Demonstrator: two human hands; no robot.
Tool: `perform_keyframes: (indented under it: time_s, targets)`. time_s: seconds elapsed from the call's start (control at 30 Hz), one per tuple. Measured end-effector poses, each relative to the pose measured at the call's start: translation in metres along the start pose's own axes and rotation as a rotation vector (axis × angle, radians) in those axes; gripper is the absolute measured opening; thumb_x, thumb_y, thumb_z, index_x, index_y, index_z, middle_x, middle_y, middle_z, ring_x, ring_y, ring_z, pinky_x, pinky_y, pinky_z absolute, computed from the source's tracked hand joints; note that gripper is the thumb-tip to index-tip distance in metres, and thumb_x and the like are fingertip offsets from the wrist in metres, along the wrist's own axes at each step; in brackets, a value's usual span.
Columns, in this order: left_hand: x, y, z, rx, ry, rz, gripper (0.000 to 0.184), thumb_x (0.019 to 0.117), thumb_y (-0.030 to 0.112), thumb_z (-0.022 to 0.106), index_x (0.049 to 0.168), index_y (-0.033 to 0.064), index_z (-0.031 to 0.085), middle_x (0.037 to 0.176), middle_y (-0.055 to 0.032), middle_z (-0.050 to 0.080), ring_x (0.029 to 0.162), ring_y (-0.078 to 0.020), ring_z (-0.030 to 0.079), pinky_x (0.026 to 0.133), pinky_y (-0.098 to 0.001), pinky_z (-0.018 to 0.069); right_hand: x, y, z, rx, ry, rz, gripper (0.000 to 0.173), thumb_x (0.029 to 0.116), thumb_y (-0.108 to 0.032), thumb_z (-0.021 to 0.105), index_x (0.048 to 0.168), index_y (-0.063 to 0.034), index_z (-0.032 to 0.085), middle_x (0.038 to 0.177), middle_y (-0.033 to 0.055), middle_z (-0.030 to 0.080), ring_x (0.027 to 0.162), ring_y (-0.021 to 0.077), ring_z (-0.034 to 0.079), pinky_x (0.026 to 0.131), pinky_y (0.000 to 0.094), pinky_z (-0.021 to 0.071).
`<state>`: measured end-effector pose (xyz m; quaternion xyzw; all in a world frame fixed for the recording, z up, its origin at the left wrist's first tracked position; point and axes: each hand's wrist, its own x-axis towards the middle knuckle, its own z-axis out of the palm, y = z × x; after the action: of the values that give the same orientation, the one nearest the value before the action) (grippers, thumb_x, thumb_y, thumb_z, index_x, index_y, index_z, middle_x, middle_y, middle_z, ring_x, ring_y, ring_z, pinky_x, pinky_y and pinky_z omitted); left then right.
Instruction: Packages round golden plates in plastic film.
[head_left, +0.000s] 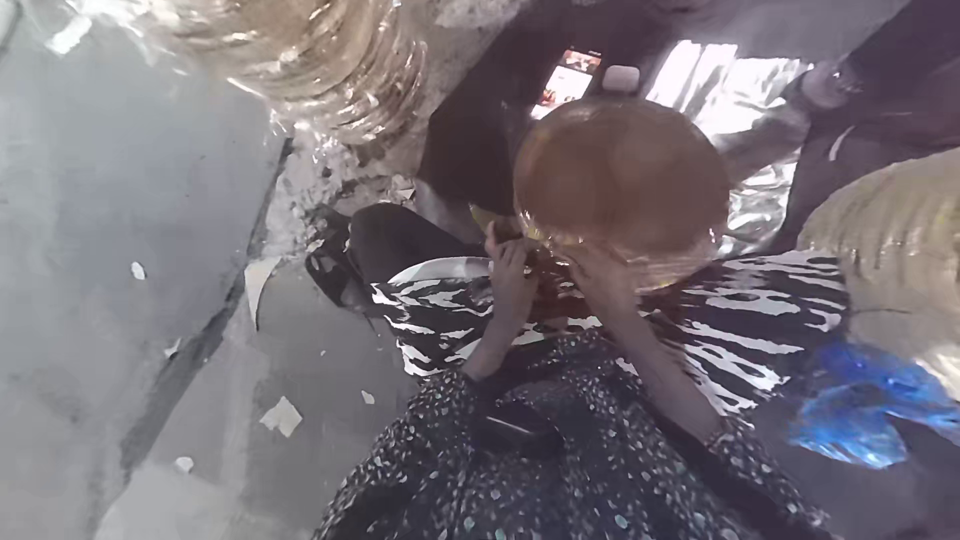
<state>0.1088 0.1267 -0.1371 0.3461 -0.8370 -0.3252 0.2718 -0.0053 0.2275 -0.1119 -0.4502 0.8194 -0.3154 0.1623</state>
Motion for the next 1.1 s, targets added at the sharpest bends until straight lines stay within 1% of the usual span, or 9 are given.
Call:
perform_keyframes:
  time_s: [0.17, 0.33, 0.5, 0.67, 0.7, 0.77, 0.83, 0.93, 1.1]
  targets:
    - [0.011, -0.021, -0.020, 0.014, -0.081, 0.340, 0.014, 0.0885, 0.001, 0.071, 0.101, 0.0005, 0.076, 0.113, -0.0147, 0.073, 0.113, -0.0344, 0.067, 0.109, -0.0510, 0.0439, -0.006, -0.020, -0.023, 0.082, 0.015, 0.103, 0.024, 0.0919, 0.001, 0.067, 0.115, 0.0001, 0.075, 0.109, 0.0247, 0.071, 0.097, 0.0430, 0.070, 0.085, 0.0597, 0.0542]
    - [0.018, -0.023, -0.028, 0.014, -0.002, 0.484, 0.007, 0.0883, 0.000, 0.069, 0.086, 0.0009, 0.076, 0.091, -0.0137, 0.074, 0.087, -0.0265, 0.070, 0.085, -0.0362, 0.0554, -0.015, -0.025, -0.026, 0.136, 0.059, 0.103, 0.022, 0.0895, 0.000, 0.071, 0.111, 0.0022, 0.076, 0.108, 0.0235, 0.072, 0.095, 0.0419, 0.071, 0.083, 0.0603, 0.0542]
    - [0.003, 0.016, -0.062, 0.021, -0.309, -0.079, 0.016, 0.0967, 0.006, 0.064, 0.100, -0.0066, 0.074, 0.096, -0.0203, 0.072, 0.092, -0.0306, 0.070, 0.085, -0.0457, 0.0560, -0.012, -0.022, -0.029, 0.100, 0.073, 0.040, 0.019, 0.0901, -0.003, 0.072, 0.109, 0.0015, 0.076, 0.103, 0.0220, 0.072, 0.088, 0.0392, 0.071, 0.077, 0.0575, 0.0557]
    - [-0.017, 0.044, -0.072, -0.657, -0.450, -0.793, 0.025, 0.1070, 0.005, 0.041, 0.093, -0.0011, 0.061, 0.072, 0.0066, 0.055, 0.064, 0.0024, 0.053, 0.063, -0.0154, 0.0478, -0.032, -0.036, -0.041, 0.029, 0.002, 0.057, 0.035, 0.0876, -0.008, 0.076, 0.123, -0.0044, 0.072, 0.127, 0.0272, 0.063, 0.118, 0.0508, 0.059, 0.094, 0.0687, 0.0459]
    - [-0.020, 0.047, -0.073, -0.741, -0.464, -0.859, 0.027, 0.1080, 0.006, 0.038, 0.092, 0.0005, 0.060, 0.070, 0.0076, 0.054, 0.062, 0.0024, 0.053, 0.062, -0.0153, 0.0483, -0.046, -0.045, -0.040, 0.050, 0.096, 0.044, 0.035, 0.0857, -0.009, 0.078, 0.120, -0.0019, 0.072, 0.125, 0.0291, 0.063, 0.115, 0.0504, 0.060, 0.093, 0.0660, 0.0470]
    - [-0.026, 0.051, -0.074, -0.827, -0.495, -0.921, 0.034, 0.1092, 0.006, 0.031, 0.086, 0.0059, 0.056, 0.066, 0.0105, 0.051, 0.057, 0.0044, 0.049, 0.056, -0.0128, 0.0447, -0.076, -0.066, -0.025, 0.113, 0.306, 0.062, 0.019, 0.0866, -0.013, 0.073, 0.099, 0.0016, 0.076, 0.097, 0.0211, 0.071, 0.089, 0.0284, 0.069, 0.079, 0.0370, 0.0548]
    - [-0.033, 0.051, -0.076, -0.924, -0.527, -0.945, 0.039, 0.1093, 0.006, 0.028, 0.080, 0.0117, 0.053, 0.062, 0.0123, 0.048, 0.055, 0.0047, 0.046, 0.056, -0.0118, 0.0432, -0.101, -0.079, -0.006, 0.400, 0.187, 0.268, 0.022, 0.0972, -0.011, 0.059, 0.096, 0.0064, 0.072, 0.087, 0.0101, 0.071, 0.078, 0.0044, 0.064, 0.073, 0.0165, 0.0513]
    - [-0.041, 0.039, -0.079, -1.025, -0.565, -1.012, 0.041, 0.1102, 0.009, 0.023, 0.078, 0.0144, 0.049, 0.059, 0.0130, 0.045, 0.050, 0.0060, 0.041, 0.049, -0.0097, 0.0376, -0.103, -0.079, 0.014, 0.854, 0.010, 0.679, 0.028, 0.1076, -0.012, 0.046, 0.110, 0.0079, 0.065, 0.096, -0.0009, 0.065, 0.084, -0.0090, 0.057, 0.078, 0.0130, 0.0469]
    - [-0.051, 0.026, -0.092, -1.061, -0.653, -1.138, 0.038, 0.1112, 0.011, 0.024, 0.083, 0.0141, 0.049, 0.060, 0.0119, 0.047, 0.047, 0.0058, 0.042, 0.046, -0.0091, 0.0379, -0.086, -0.080, 0.028, 1.225, -0.040, 0.796, 0.021, 0.1065, -0.008, 0.047, 0.118, 0.0038, 0.060, 0.107, 0.0019, 0.067, 0.100, 0.0011, 0.063, 0.095, 0.0217, 0.0515]
